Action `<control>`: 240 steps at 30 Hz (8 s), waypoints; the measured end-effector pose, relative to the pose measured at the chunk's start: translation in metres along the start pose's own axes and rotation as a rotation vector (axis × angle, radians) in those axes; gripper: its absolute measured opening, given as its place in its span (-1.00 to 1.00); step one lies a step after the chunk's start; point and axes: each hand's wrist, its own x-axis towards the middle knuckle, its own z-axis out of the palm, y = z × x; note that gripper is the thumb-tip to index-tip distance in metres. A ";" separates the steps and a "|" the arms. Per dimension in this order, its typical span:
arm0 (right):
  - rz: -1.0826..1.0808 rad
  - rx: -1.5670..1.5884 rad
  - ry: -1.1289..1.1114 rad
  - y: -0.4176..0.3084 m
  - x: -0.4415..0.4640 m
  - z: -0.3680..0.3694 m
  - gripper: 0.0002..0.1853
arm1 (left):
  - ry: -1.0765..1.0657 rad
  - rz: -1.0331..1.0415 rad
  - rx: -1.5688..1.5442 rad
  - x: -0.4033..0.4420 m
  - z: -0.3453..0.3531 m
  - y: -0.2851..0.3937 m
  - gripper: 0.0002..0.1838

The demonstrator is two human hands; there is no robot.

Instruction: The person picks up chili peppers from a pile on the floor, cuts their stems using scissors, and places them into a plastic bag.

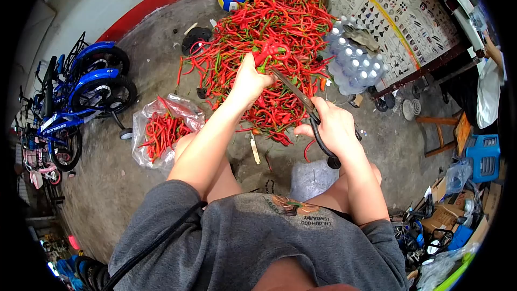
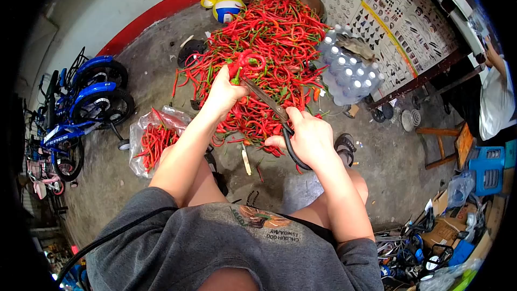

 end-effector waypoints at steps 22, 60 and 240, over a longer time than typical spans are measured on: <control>0.040 -0.029 -0.118 -0.011 0.000 0.002 -0.38 | 0.121 0.059 0.328 -0.004 0.001 0.010 -0.55; 0.099 0.740 0.320 -0.011 0.005 -0.002 -0.63 | -0.194 -0.342 -1.250 -0.012 0.007 0.026 -0.89; 0.221 0.291 0.007 0.017 0.011 -0.004 -0.08 | -0.041 -0.131 -0.137 -0.005 0.009 0.025 -0.91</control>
